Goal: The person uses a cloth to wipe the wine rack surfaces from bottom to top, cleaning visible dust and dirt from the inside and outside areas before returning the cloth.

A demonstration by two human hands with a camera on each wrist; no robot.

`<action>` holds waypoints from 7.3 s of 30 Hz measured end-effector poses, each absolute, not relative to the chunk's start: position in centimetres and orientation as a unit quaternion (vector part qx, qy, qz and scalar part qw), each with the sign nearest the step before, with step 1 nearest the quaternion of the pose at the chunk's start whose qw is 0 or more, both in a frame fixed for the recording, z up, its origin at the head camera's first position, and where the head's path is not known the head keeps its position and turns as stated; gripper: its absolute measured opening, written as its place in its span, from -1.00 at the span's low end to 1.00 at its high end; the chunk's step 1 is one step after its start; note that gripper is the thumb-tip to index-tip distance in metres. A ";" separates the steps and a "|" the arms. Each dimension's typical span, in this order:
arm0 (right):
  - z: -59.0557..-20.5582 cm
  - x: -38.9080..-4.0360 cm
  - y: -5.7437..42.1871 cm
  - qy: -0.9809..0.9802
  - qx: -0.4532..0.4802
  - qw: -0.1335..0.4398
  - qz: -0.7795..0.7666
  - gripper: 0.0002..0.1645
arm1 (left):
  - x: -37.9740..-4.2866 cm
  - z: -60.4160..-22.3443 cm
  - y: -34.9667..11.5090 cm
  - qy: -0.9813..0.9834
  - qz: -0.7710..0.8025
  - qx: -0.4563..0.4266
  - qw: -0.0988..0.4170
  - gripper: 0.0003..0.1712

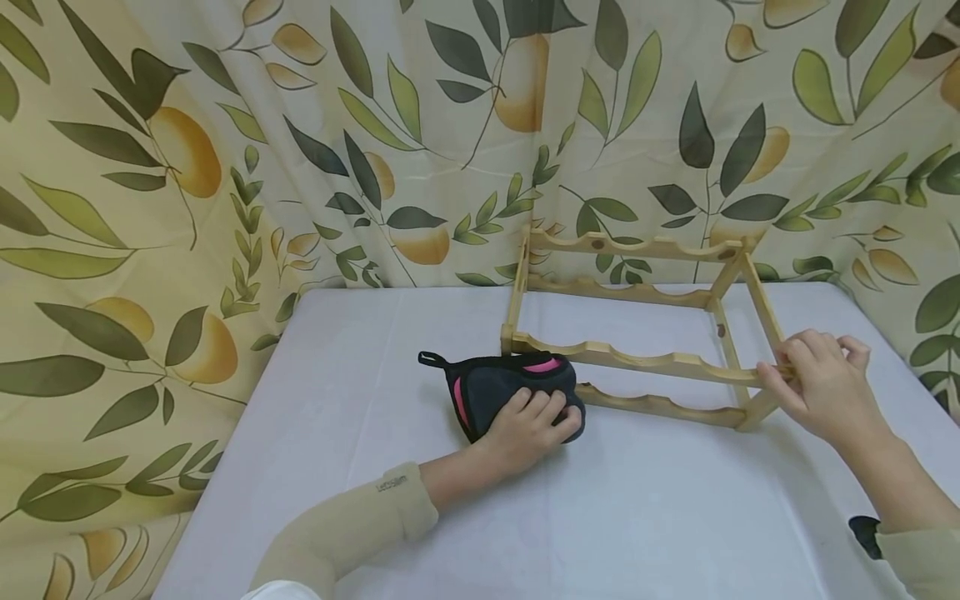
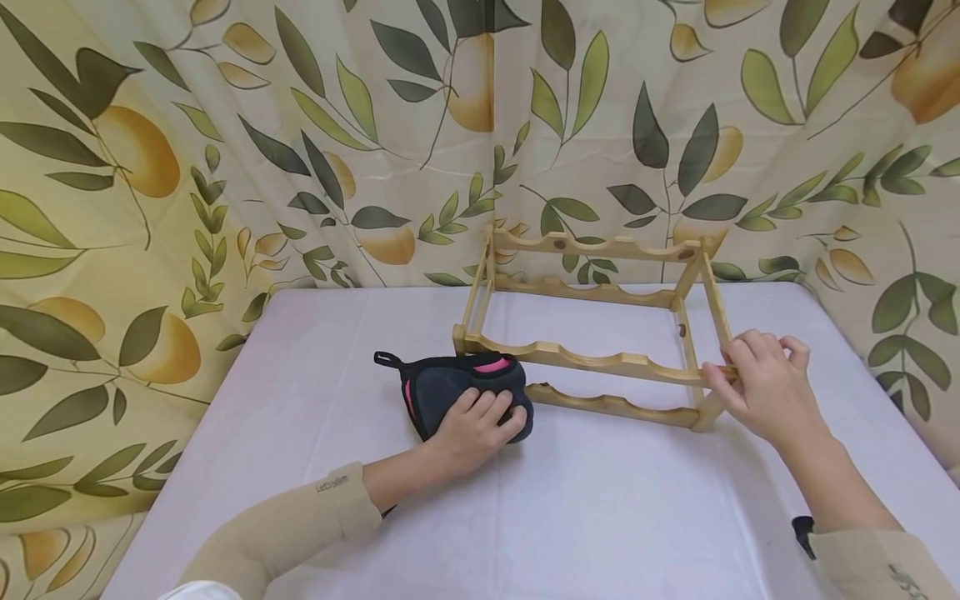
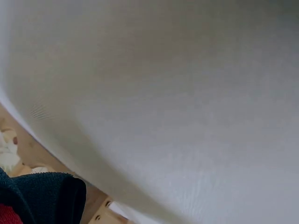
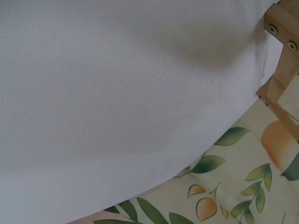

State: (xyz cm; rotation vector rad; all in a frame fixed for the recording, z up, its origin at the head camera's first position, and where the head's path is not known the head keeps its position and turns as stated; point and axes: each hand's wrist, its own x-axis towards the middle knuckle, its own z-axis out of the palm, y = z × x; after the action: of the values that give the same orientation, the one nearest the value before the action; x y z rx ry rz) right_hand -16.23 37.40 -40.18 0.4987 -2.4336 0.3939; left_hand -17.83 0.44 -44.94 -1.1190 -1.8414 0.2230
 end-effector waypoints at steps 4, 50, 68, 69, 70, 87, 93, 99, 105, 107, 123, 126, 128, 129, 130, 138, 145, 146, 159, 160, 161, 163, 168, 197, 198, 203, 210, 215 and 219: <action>-40.2 -16.2 37.4 -0.922 0.184 0.305 0.150 -0.33 | -17.6 -44.1 0.1 -0.751 0.080 -0.450 0.477 -0.81; -39.4 -16.0 32.4 -0.931 0.218 0.291 0.020 -0.17 | -26.4 -37.9 -4.0 -0.725 0.078 -0.353 0.586 -0.89; -41.6 -18.4 30.9 -0.861 0.303 0.409 -0.010 -0.47 | -27.2 -36.8 -3.9 -0.729 0.082 -0.347 0.584 -0.89; -41.6 -18.4 30.8 -0.860 0.304 0.411 -0.009 -0.47 | -27.2 -36.7 -3.8 -0.728 0.083 -0.349 0.585 -0.89; -41.6 -18.3 30.8 -0.858 0.305 0.412 -0.010 -0.46 | -27.2 -36.6 -3.8 -0.726 0.084 -0.351 0.586 -0.89; -41.7 -16.0 27.9 -0.844 0.341 0.414 0.008 -0.48 | -27.8 -35.2 -2.8 -0.708 0.111 -0.376 0.587 -0.92; -41.7 -15.3 26.6 -0.840 0.348 0.415 0.020 -0.49 | -28.1 -35.1 -2.8 -0.704 0.136 -0.391 0.577 -0.90; -41.8 -14.7 25.5 -0.833 0.353 0.424 0.027 -0.52 | -28.0 -34.9 -2.8 -0.700 0.155 -0.407 0.566 -0.92; -41.8 -14.2 24.5 -0.833 0.352 0.425 0.033 -0.52 | -28.2 -34.8 -2.7 -0.698 0.178 -0.439 0.537 -0.90; -41.9 -14.0 24.3 -0.833 0.353 0.424 0.034 -0.52 | -28.4 -34.9 -2.5 -0.698 0.184 -0.454 0.523 -0.91; -42.0 -13.8 24.0 -0.842 0.350 0.409 0.039 -0.51 | -30.0 -36.3 1.6 -0.714 0.269 -0.510 0.397 -0.74; -42.0 -13.8 23.9 -0.842 0.349 0.409 0.039 -0.51 | -30.1 -36.6 2.1 -0.743 0.321 -0.487 0.328 -0.75; -42.0 -13.8 23.9 -0.843 0.348 0.409 0.040 -0.51 | -30.3 -36.7 2.2 -0.761 0.356 -0.462 0.284 -0.72; -42.0 -13.7 23.9 -0.843 0.347 0.409 0.040 -0.52 | -30.4 -36.7 2.2 -0.768 0.370 -0.451 0.266 -0.69; -42.0 -13.7 23.9 -0.843 0.347 0.410 0.041 -0.52 | -30.5 -36.8 2.2 -0.773 0.380 -0.443 0.250 -0.66; -41.9 -13.7 23.9 -0.842 0.346 0.412 0.047 -0.52 | -31.6 -37.2 2.0 -0.770 0.421 -0.432 0.205 -0.53; -42.0 -13.7 23.9 -0.839 0.347 0.414 0.059 -0.52 | -31.8 -37.2 1.8 -0.779 0.445 -0.406 0.171 -0.35; -42.0 -13.7 23.9 -0.839 0.347 0.415 0.059 -0.52 | -31.8 -37.2 1.8 -0.781 0.449 -0.402 0.166 -0.33; -41.9 -13.7 23.8 -0.834 0.341 0.431 0.054 -0.52 | -32.5 -37.7 1.2 -0.743 0.450 -0.431 0.245 -0.58; -41.9 -13.7 23.8 -0.834 0.340 0.431 0.053 -0.52 | -32.5 -37.8 1.1 -0.740 0.447 -0.435 0.252 -0.61; -41.8 -13.7 23.8 -0.835 0.338 0.431 0.052 -0.52 | -32.5 -37.8 1.1 -0.737 0.444 -0.440 0.258 -0.63; -41.8 -13.7 23.7 -0.837 0.336 0.430 0.050 -0.52 | -32.6 -37.8 1.0 -0.730 0.441 -0.450 0.266 -0.65; -41.7 -13.7 23.6 -0.837 0.331 0.432 0.049 -0.52 | -32.5 -37.4 0.7 -0.720 0.426 -0.481 0.260 -0.65; -41.9 -13.7 23.6 -0.838 0.326 0.435 0.052 -0.52 | -32.6 -36.7 0.8 -0.742 0.361 -0.535 0.178 -0.68; -41.9 -13.7 23.6 -0.838 0.325 0.435 0.052 -0.52 | -32.5 -36.6 0.8 -0.747 0.366 -0.530 0.165 -0.67; -41.9 -13.7 23.6 -0.840 0.325 0.430 0.053 -0.52 | -32.6 -36.5 0.5 -0.762 0.368 -0.515 0.135 -0.65; -41.9 -13.7 23.6 -0.842 0.324 0.427 0.054 -0.52 | -32.7 -36.6 0.1 -0.770 0.354 -0.513 0.137 -0.68; -42.0 -13.6 23.6 -0.846 0.318 0.424 0.054 -0.51 | -32.5 -36.5 0.6 -0.760 0.349 -0.522 0.165 -0.72; -42.0 -13.6 23.6 -0.847 0.318 0.423 0.056 -0.51 | -32.4 -36.5 1.1 -0.750 0.352 -0.527 0.191 -0.74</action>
State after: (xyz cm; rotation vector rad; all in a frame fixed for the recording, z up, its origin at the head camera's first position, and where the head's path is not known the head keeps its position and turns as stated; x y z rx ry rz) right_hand -13.62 23.61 -42.04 0.7970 -2.1194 0.1395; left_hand -32.41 1.13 -36.48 -1.4809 -2.1064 0.9882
